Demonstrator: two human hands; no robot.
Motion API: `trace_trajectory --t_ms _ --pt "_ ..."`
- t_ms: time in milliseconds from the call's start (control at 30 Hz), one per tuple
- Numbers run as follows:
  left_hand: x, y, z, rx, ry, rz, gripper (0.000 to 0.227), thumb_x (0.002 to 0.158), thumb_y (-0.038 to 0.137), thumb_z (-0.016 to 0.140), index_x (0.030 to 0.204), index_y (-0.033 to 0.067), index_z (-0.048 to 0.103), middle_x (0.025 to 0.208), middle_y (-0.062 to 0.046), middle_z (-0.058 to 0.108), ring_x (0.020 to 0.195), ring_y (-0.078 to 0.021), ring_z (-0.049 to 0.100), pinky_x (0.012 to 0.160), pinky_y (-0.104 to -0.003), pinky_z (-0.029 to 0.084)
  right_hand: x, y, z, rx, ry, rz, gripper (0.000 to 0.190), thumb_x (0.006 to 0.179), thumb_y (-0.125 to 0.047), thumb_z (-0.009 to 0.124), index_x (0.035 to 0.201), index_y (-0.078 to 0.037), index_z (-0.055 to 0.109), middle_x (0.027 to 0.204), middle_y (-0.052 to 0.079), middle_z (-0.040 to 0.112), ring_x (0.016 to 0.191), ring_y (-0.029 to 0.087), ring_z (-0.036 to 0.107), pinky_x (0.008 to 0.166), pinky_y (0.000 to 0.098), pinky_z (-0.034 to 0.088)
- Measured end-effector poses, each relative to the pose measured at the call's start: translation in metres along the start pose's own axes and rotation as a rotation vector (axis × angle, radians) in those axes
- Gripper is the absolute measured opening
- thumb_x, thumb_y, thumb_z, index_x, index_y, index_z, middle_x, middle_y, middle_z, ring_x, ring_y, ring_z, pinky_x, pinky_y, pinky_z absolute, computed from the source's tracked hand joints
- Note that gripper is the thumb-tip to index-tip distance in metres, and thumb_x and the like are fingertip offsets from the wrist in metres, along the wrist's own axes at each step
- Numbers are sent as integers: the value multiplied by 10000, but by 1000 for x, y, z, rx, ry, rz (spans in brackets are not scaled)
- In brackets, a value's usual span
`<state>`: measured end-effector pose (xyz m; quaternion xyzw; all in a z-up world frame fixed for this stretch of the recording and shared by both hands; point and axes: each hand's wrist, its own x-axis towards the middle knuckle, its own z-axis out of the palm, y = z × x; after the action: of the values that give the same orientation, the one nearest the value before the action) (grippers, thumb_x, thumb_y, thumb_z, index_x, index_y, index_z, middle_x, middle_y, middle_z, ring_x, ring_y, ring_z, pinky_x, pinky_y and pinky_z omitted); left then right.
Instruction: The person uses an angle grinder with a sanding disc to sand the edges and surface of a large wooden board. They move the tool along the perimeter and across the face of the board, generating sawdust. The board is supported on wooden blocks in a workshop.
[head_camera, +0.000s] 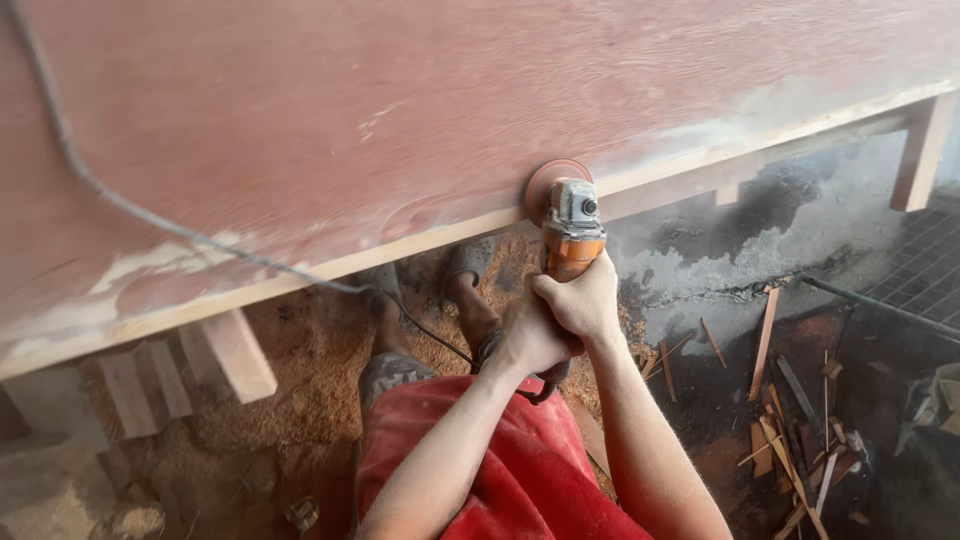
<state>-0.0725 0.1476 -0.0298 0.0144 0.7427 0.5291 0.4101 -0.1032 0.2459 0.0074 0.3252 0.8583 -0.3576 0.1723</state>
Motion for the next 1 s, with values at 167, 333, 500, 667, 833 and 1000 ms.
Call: trace_trajectory --t_ms 167,333,500,667,833,1000 --pt "-44 -35 -36 63 292 195 790 579 393 906 1195 22 579 948 -132 756 898 -296 750 862 -476 562 -38 -33 48 26 -77 -71 590 644 -202 823 1149 8 602 1016 162 749 930 250 749 855 376 593" --pt "-83 -71 -58 -298 109 -333 835 626 318 835 1335 71 469 941 -120 774 811 -265 787 780 -400 660 -67 -59 85 -7 -192 -56 638 650 -206 807 1180 17 531 1039 198 733 933 287 760 845 389 613" --pt "-79 -95 -31 -237 302 90 427 769 187 819 1142 31 679 1058 -99 783 993 -189 774 846 -360 632 -75 -68 94 -85 -331 -128 630 662 -169 810 1168 46 503 989 261 720 939 354 724 851 429 587" --pt "-51 -66 11 -219 244 125 395 766 195 783 1095 8 669 992 -102 766 925 -204 759 792 -365 616 -45 -35 41 -40 -184 -25 633 646 -186 789 1191 17 541 1031 208 741 945 288 760 868 395 603" --pt "11 4 62 -68 -10 22 467 727 392 844 1015 59 690 852 -120 763 799 -299 752 716 -412 604 8 14 -39 -44 -38 65 647 619 -179 828 1186 2 574 1060 163 742 970 256 737 894 379 581" --pt "54 64 117 -195 101 45 684 663 378 872 1111 -27 549 841 -167 738 765 -348 749 693 -436 602 58 56 -105 -65 -24 62 629 621 -158 844 1178 -12 592 1055 135 736 975 250 724 893 369 558"
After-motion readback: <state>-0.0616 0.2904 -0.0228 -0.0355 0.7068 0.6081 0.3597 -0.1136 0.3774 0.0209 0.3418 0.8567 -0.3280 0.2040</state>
